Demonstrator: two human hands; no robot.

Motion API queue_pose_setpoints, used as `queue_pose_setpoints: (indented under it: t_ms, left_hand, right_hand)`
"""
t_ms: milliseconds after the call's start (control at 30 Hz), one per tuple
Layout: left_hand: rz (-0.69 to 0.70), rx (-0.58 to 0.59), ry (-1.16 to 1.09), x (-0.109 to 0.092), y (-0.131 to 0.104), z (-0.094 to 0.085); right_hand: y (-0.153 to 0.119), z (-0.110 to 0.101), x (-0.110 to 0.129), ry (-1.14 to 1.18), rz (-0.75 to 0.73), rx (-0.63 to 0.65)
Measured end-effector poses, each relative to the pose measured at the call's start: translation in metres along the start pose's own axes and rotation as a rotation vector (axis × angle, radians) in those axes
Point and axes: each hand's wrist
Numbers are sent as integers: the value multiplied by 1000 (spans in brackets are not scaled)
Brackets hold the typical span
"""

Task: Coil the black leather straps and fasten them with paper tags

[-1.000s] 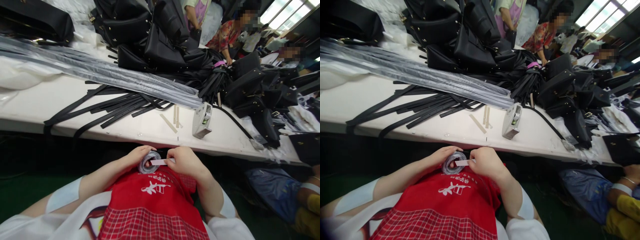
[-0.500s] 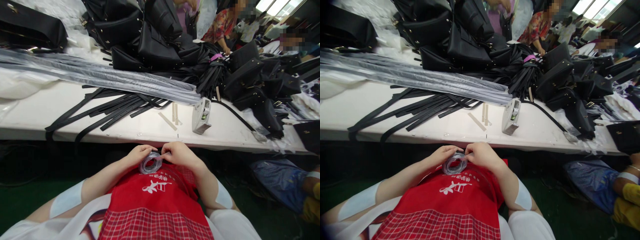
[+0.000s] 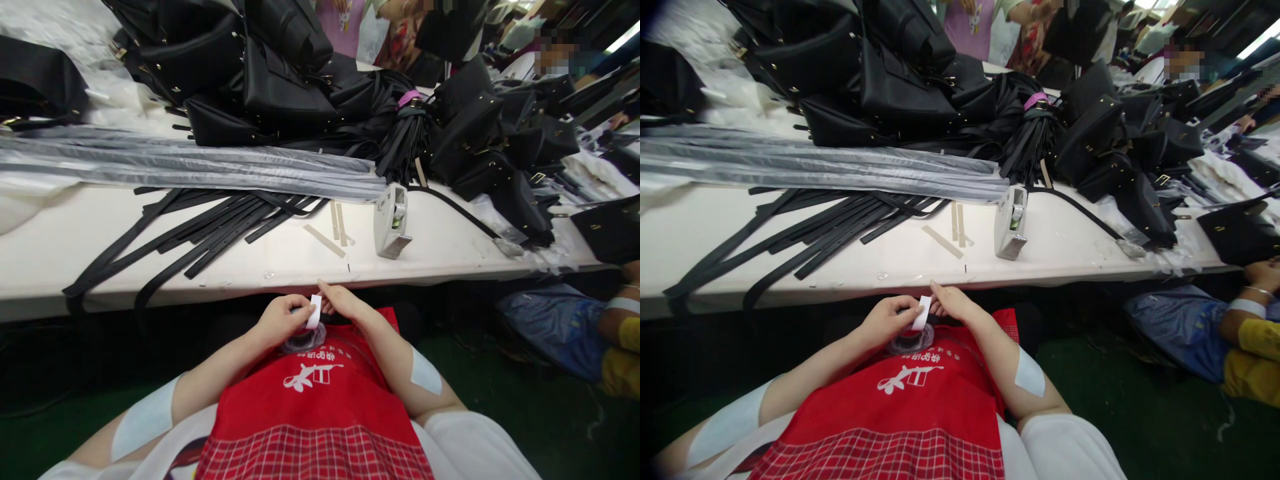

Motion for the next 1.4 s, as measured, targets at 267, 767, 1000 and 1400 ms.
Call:
queue_pose_setpoints:
  t_ms: [267, 767, 1000, 1400]
  left_hand:
    - [142, -112, 85, -3, -6, -7]
    - [150, -72, -12, -8, -12, 2]
    - [111, 77, 176, -9, -13, -5]
    - [-138, 227, -571, -21, 11, -23]
  right_hand:
    - [-7, 20, -4, 66, -129, -113]
    - [-22, -17, 18, 86, -188, 199]
    - [-30, -12, 23, -237, -320, 104]
    - [-64, -12, 27, -702, -890, -133]
Point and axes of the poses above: each hand's wrist, its own y-axis towards the middle knuckle, its own z-axis out of the palm, x = y × z, and after that the axes turned 1 degree about -z, right-handed
